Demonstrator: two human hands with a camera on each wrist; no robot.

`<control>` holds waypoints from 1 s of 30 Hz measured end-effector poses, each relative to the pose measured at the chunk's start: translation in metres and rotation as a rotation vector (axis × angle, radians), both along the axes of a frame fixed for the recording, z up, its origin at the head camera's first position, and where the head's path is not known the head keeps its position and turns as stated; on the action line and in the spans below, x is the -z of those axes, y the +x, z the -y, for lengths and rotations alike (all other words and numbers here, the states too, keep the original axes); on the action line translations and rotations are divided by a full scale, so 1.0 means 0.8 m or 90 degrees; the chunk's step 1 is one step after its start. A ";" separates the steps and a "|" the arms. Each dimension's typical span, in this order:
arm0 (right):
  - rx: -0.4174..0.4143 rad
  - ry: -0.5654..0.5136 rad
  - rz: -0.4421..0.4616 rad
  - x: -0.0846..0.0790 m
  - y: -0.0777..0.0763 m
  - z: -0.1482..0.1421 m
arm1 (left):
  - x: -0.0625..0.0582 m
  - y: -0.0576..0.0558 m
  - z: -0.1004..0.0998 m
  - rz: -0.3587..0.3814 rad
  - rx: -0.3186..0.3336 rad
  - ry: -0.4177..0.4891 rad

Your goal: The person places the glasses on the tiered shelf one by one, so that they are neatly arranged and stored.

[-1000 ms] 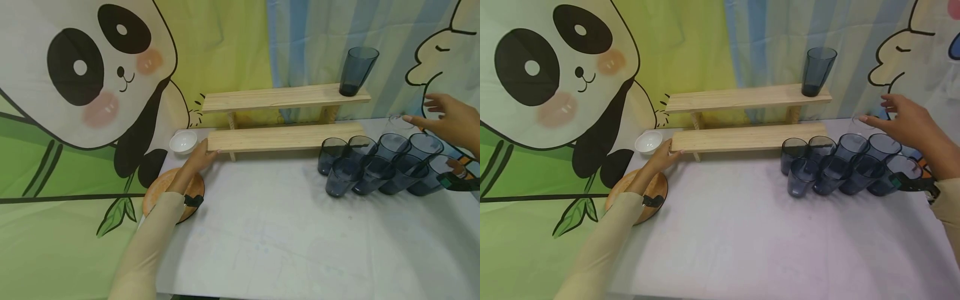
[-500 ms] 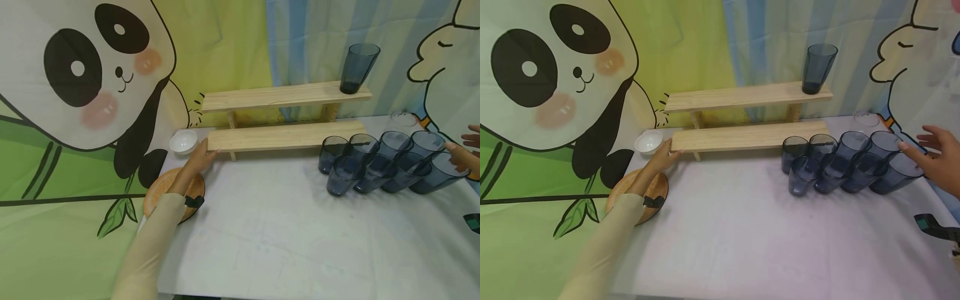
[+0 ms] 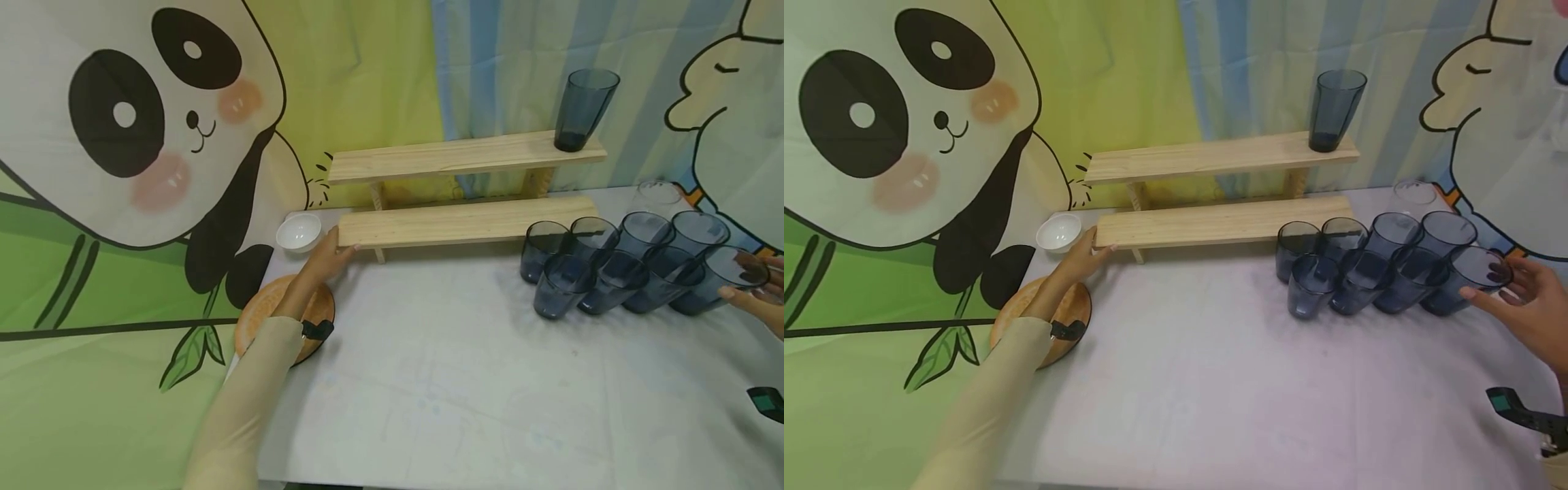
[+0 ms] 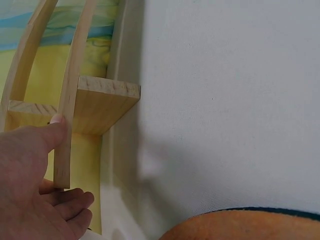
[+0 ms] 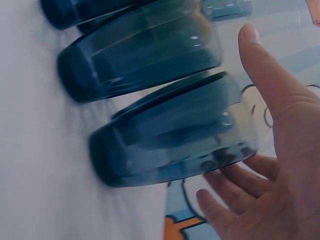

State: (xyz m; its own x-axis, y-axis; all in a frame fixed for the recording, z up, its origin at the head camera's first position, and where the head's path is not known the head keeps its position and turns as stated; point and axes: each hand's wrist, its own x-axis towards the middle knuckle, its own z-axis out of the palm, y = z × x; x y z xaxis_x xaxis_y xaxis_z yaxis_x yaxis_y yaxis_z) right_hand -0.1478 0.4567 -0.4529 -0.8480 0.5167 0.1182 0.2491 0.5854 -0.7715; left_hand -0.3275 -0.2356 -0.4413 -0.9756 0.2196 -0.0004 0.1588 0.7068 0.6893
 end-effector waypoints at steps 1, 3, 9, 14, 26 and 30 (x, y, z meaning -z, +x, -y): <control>0.003 0.000 0.000 0.005 0.001 0.001 | 0.000 0.000 0.000 0.001 0.000 -0.001; -0.019 0.009 -0.009 0.016 -0.001 -0.001 | 0.001 -0.001 0.000 0.002 -0.001 -0.002; -0.155 0.014 -0.016 0.049 -0.009 -0.021 | 0.001 0.000 0.001 0.004 0.000 0.005; -0.192 -0.010 0.005 0.064 -0.014 -0.026 | 0.001 0.000 0.001 -0.002 0.001 0.004; -0.138 -0.019 -0.023 0.060 -0.017 -0.009 | 0.001 0.001 0.000 -0.003 -0.001 0.008; -0.132 -0.008 -0.017 0.061 -0.012 -0.011 | 0.002 0.001 0.000 -0.002 0.004 0.011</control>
State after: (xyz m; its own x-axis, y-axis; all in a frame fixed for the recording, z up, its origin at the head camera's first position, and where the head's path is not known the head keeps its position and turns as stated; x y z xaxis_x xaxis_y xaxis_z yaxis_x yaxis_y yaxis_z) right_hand -0.1577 0.4654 -0.5016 -0.9331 0.3323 0.1373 0.1030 0.6129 -0.7835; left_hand -0.3268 -0.2356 -0.4429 -0.9740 0.2264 0.0062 0.1658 0.6941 0.7005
